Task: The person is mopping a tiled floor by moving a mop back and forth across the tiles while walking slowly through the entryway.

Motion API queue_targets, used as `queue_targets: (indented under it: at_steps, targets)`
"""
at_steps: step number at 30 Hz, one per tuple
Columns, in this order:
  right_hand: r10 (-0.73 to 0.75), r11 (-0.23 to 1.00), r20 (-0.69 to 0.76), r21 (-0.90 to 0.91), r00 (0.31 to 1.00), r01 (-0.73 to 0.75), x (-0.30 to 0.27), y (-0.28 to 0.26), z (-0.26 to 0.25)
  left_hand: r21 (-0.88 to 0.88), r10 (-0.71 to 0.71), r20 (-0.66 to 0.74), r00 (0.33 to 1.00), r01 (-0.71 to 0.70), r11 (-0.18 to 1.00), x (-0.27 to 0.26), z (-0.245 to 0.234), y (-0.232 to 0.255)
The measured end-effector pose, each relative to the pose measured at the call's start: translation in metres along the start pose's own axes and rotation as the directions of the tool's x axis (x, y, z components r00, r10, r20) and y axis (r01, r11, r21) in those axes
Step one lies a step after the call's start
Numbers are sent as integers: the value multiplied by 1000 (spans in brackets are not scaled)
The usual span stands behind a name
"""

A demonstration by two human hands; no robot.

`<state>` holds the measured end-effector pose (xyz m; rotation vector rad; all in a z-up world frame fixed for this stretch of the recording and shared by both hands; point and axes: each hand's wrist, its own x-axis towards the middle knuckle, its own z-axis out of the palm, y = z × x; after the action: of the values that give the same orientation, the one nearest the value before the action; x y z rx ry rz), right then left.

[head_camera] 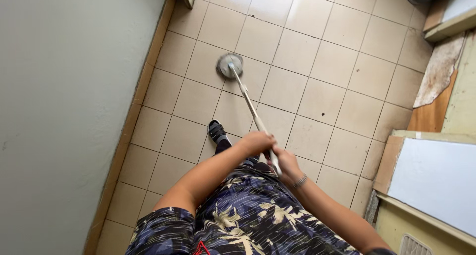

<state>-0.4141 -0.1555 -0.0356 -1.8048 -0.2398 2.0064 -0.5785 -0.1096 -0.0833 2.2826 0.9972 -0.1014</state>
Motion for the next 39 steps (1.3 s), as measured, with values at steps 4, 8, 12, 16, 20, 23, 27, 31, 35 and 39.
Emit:
queue_targets:
  at_steps: [4, 8, 12, 16, 20, 23, 27, 31, 35, 39]
  targets:
    - [55, 989, 11, 136, 998, -56, -81, 16, -54, -165, 292, 15, 956, -286, 944, -7, -25, 79]
    - [-11, 990, 1, 140, 1000, 11, -88, 21, -47, -173, 348, 35, 937, -338, 925, -3, -32, 84]
    - [-41, 991, 111, 135, 993, 26, -28, 24, -13, -123, 0, 195, 981, 25, 992, 1, -3, 29]
    - [-80, 970, -52, 226, 995, 90, 58, 12, 27, 17, -185, -5, 983, 185, 983, 12, 12, -21]
    - [-106, 966, -71, 229, 992, 119, 70, 18, 42, 156, -231, 167, 958, 206, 966, 12, 2, -39]
    - [-78, 962, -109, 254, 991, 104, 26, 34, 27, 220, 138, 169, 976, -174, 960, 12, -2, -30]
    - [65, 945, -106, 325, 992, -27, -86, 63, -3, -36, 454, 235, 860, -459, 888, -18, 10, 26]
    - [159, 961, -259, 261, 953, -90, -133, 80, 29, -231, 737, 194, 647, -700, 675, -36, 2, 19]
    - [50, 960, -240, 279, 970, 19, -85, 73, 62, -129, 589, 261, 765, -577, 807, -36, -6, -22]
    - [-98, 922, -164, 356, 981, 152, 14, 54, 100, 200, 308, 277, 910, -368, 908, -18, -6, -94]
